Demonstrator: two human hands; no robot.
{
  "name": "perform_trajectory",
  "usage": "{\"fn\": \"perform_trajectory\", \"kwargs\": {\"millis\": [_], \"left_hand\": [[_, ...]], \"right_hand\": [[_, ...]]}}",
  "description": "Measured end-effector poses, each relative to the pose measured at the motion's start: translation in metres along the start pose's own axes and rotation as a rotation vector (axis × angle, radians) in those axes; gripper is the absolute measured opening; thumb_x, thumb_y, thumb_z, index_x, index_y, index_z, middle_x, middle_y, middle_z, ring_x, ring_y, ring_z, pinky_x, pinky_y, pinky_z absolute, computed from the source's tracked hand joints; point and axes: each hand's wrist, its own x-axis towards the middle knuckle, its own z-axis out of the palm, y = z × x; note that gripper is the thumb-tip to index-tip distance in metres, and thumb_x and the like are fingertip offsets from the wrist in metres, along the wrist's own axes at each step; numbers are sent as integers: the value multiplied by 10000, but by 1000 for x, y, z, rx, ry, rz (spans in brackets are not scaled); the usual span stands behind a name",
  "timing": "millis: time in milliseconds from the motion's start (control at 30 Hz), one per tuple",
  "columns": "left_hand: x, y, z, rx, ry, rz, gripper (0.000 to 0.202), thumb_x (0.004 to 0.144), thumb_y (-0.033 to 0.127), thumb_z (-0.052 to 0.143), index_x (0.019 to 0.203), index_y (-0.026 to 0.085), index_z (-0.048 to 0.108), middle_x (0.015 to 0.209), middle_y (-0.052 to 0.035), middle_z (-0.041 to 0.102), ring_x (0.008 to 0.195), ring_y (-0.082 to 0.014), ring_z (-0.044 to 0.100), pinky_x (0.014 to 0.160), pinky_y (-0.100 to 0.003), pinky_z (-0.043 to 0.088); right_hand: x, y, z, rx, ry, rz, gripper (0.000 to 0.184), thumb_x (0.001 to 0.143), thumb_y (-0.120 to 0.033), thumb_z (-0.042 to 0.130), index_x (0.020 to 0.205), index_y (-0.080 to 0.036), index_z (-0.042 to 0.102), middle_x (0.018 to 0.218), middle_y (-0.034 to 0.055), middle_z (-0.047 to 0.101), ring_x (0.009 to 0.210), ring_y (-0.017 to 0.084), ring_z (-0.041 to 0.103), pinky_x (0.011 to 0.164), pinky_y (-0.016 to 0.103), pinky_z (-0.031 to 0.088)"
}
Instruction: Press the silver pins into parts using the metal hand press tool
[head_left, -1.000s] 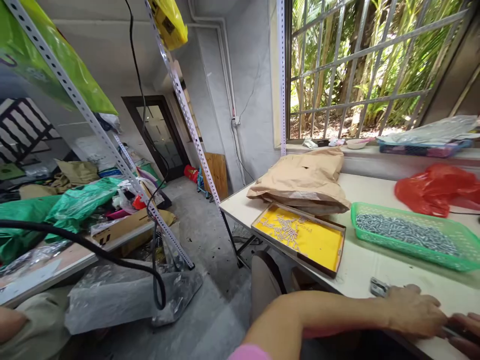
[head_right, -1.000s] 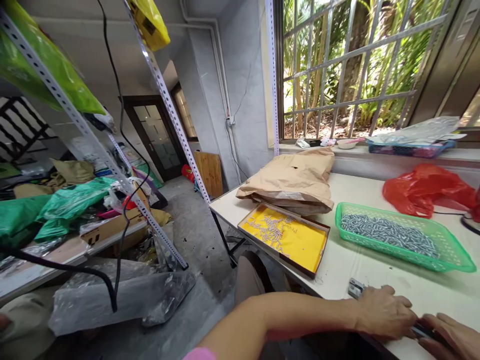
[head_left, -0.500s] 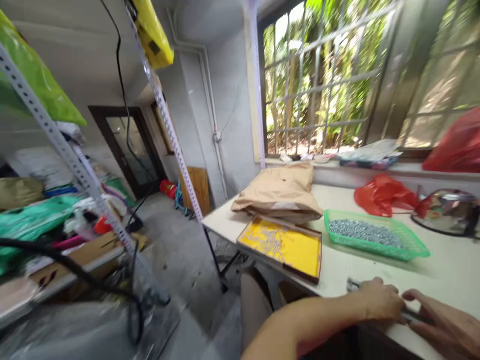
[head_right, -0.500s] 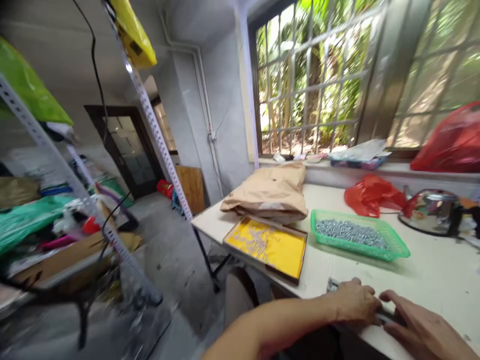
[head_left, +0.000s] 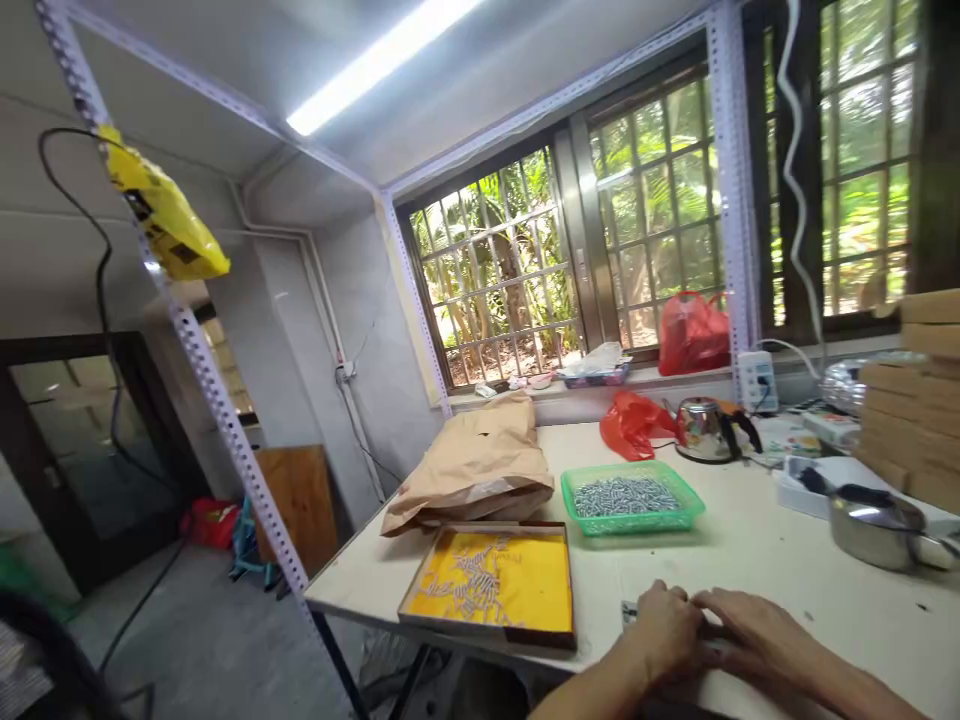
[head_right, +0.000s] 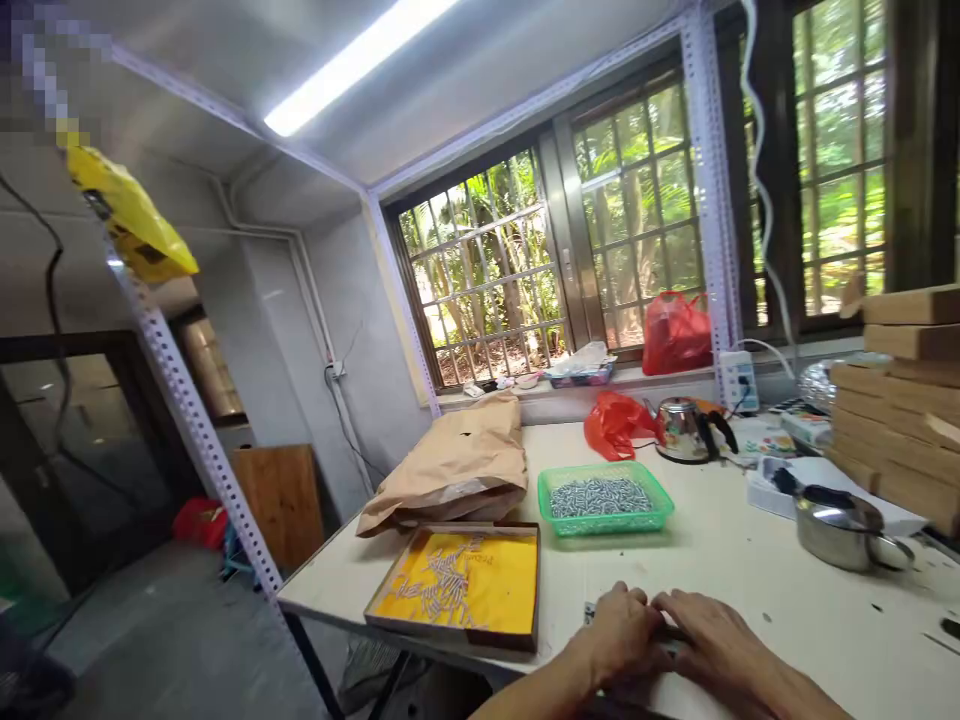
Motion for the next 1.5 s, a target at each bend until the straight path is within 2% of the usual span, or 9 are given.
{"fn": "perform_trajectory", "kwargs": {"millis": [167, 467, 600, 800, 933, 1033, 1200, 1367, 1500], "left_hand": [[-5, 1, -10, -52, 3, -51, 539, 830, 587, 545, 1058, 121, 689, 972, -139, 679, 916, -263, 610, 798, -343, 462], [-14, 7, -17, -111, -29, -82, 527, 879, 556, 465, 1124, 134, 665, 1023, -151, 654, 988, -274, 583, 825, -366, 473], [-16, 6, -14, -160, -12, -104, 490, 869, 542, 492, 1142, 169, 654, 1047, -141, 645, 1027, -283, 563, 803, -371, 482], [-13, 2, 0, -177, 23, -101, 468, 863, 543, 507, 1134, 189, 650, 1046, -123, 640, 1043, -282, 543, 791, -368, 492], [-16, 9, -5, -182, 31, -104, 471, 876, 559, 488, 1128, 194, 646, 1060, -111, 629, 1043, -277, 536, 772, -360, 501], [-15, 10, -11, -199, 45, -83, 409, 877, 532, 515, 1102, 219, 653, 1074, -87, 617, 1059, -266, 527, 777, -351, 500], [-8, 6, -10, -231, 40, -35, 375, 886, 502, 526, 1093, 217, 652, 1074, -71, 608, 1047, -254, 524, 752, -344, 503], [-7, 6, -12, -223, 63, -60, 362, 869, 471, 575, 1089, 195, 652, 1060, -65, 611, 1031, -250, 520, 744, -349, 502], [-3, 6, -15, -243, 46, -82, 319, 895, 423, 554, 1056, 170, 661, 1054, -71, 607, 1047, -246, 511, 749, -358, 504]], "right_hand": [[0, -6, -16, -5, -149, 6, 405, 670, -247, 575, 1068, -268, 649, 981, 59, 697, 929, 262, 646, 820, 355, 484], [-3, -4, -17, 3, -185, 23, 448, 651, -184, 565, 1083, -263, 656, 949, 56, 692, 910, 258, 644, 800, 353, 472], [-3, -1, -12, -6, -160, 46, 444, 652, -211, 579, 1083, -277, 667, 912, 44, 701, 878, 253, 650, 775, 344, 476], [-6, 0, -15, 42, -146, 109, 415, 679, -320, 612, 1088, -298, 676, 940, 39, 711, 883, 258, 656, 751, 331, 488], [-13, -4, -28, 46, -157, 82, 453, 792, -478, 540, 1169, -253, 650, 975, 74, 698, 917, 252, 642, 789, 334, 478], [-16, -2, -32, -13, -200, 117, 507, 803, -551, 527, 1181, -236, 649, 943, 76, 692, 880, 249, 643, 755, 327, 474], [-15, 12, -28, -120, -307, 96, 455, 833, -583, 508, 1054, -240, 711, 847, 66, 674, 781, 238, 642, 636, 297, 442], [-15, 23, -26, -30, -287, -54, 450, 902, -541, 437, 1078, -212, 690, 951, 98, 663, 884, 238, 624, 737, 325, 460], [-12, 24, -24, 11, -257, -59, 451, 937, -532, 385, 1023, -202, 679, 886, 97, 641, 846, 238, 607, 749, 357, 459]]}}
